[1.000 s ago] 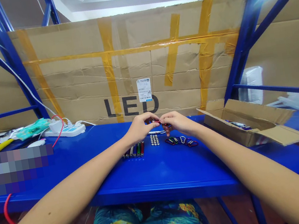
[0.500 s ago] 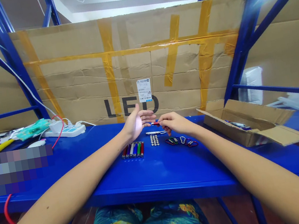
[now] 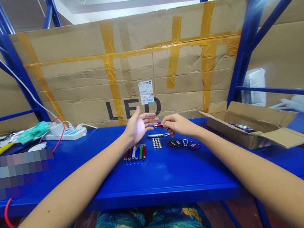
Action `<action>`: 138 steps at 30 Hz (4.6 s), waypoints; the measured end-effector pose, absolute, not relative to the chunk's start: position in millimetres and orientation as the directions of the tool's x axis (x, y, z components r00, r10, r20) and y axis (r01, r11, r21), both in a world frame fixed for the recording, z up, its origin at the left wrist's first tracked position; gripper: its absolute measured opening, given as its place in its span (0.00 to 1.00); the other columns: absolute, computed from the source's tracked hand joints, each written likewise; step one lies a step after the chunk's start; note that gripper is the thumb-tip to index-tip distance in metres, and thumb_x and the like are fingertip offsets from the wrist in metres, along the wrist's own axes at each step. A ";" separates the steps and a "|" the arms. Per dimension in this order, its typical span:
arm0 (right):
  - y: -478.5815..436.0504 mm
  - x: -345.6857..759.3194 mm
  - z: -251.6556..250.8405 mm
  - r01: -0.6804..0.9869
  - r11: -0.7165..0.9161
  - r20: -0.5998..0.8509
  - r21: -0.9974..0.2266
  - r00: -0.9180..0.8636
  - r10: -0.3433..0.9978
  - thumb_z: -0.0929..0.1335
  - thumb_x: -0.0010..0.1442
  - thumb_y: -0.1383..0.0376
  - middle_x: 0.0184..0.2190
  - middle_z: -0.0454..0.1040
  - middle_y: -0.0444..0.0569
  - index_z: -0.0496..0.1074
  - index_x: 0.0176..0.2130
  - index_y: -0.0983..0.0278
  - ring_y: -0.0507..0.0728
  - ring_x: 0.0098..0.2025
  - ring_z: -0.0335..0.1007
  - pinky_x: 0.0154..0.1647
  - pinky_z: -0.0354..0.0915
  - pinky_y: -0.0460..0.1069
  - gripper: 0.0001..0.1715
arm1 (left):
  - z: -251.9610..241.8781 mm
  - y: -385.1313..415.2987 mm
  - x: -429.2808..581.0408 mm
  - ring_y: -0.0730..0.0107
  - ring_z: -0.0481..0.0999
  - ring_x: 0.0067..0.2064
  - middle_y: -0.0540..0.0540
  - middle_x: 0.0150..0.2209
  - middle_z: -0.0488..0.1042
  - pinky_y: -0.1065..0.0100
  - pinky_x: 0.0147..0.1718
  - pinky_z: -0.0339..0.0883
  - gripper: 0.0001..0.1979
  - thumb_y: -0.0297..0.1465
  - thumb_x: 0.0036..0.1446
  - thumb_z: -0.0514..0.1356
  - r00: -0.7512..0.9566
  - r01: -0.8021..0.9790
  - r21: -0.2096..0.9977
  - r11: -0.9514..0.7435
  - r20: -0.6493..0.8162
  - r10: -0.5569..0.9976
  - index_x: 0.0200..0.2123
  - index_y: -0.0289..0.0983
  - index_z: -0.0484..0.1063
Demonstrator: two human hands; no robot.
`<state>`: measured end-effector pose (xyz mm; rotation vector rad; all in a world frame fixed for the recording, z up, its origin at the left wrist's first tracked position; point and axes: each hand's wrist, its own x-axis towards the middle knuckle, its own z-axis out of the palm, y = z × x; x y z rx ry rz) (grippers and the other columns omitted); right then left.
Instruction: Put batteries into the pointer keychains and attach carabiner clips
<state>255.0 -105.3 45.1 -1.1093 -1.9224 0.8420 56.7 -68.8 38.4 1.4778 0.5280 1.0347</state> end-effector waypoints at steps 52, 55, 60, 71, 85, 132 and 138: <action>-110.6 256.4 49.0 0.549 0.505 0.348 -0.666 -0.369 0.862 0.62 0.55 0.65 0.17 0.64 0.41 0.68 0.27 0.65 0.50 0.19 0.61 0.22 0.58 0.47 0.09 | 31.3 -67.3 63.7 0.52 0.74 0.50 0.36 0.46 0.78 0.58 0.45 0.65 0.35 0.59 0.57 0.49 0.515 -0.288 0.944 -0.158 0.292 0.806 0.43 0.34 0.76; -112.5 255.8 51.1 0.565 0.497 0.348 -0.659 -0.356 0.867 0.62 0.56 0.65 0.16 0.63 0.41 0.67 0.26 0.64 0.50 0.18 0.61 0.21 0.58 0.47 0.10 | 31.7 -67.3 63.5 0.52 0.74 0.50 0.36 0.46 0.78 0.58 0.45 0.65 0.35 0.58 0.57 0.48 0.520 -0.285 0.946 -0.156 0.290 0.804 0.43 0.34 0.76; -115.6 253.6 53.0 0.578 0.474 0.345 -0.665 -0.325 0.880 0.62 0.56 0.65 0.16 0.62 0.40 0.67 0.25 0.64 0.50 0.17 0.60 0.20 0.56 0.47 0.10 | 32.8 -68.3 62.8 0.54 0.75 0.49 0.37 0.45 0.79 0.59 0.44 0.65 0.34 0.58 0.59 0.47 0.526 -0.290 0.946 -0.143 0.282 0.802 0.42 0.34 0.76; -116.7 254.0 55.1 0.643 0.481 0.390 -0.596 -0.292 0.873 0.62 0.55 0.65 0.15 0.62 0.41 0.66 0.22 0.64 0.50 0.20 0.57 0.23 0.50 0.47 0.12 | 32.8 -66.2 60.7 0.52 0.75 0.50 0.36 0.46 0.78 0.57 0.45 0.66 0.35 0.58 0.59 0.46 0.532 -0.307 0.944 -0.122 0.276 0.800 0.44 0.34 0.75; -117.9 251.9 54.5 0.600 0.516 0.409 -0.611 -0.319 0.855 0.62 0.55 0.64 0.16 0.62 0.41 0.67 0.23 0.64 0.50 0.21 0.56 0.24 0.51 0.47 0.11 | 32.5 -67.3 61.1 0.53 0.74 0.50 0.36 0.46 0.78 0.58 0.43 0.67 0.36 0.59 0.58 0.46 0.546 -0.300 0.945 -0.131 0.282 0.789 0.44 0.34 0.75; -67.9 275.7 21.0 0.807 0.436 0.390 -0.399 -0.281 0.877 0.67 0.55 0.70 0.33 0.80 0.50 0.78 0.33 0.65 0.56 0.36 0.73 0.37 0.62 0.48 0.08 | 14.9 -32.0 57.3 0.63 0.77 0.38 0.44 0.33 0.79 0.63 0.41 0.67 0.02 0.27 0.49 0.63 0.394 0.471 0.625 -0.622 0.482 0.783 0.28 0.36 0.77; -66.8 270.4 17.2 0.840 0.442 0.332 -0.316 -0.339 0.881 0.67 0.57 0.71 0.35 0.81 0.50 0.80 0.35 0.64 0.56 0.38 0.74 0.39 0.62 0.47 0.10 | 13.8 -32.0 59.5 0.67 0.77 0.37 0.46 0.32 0.79 0.68 0.38 0.66 0.04 0.24 0.49 0.62 0.427 0.609 0.557 -0.565 0.370 0.825 0.28 0.35 0.77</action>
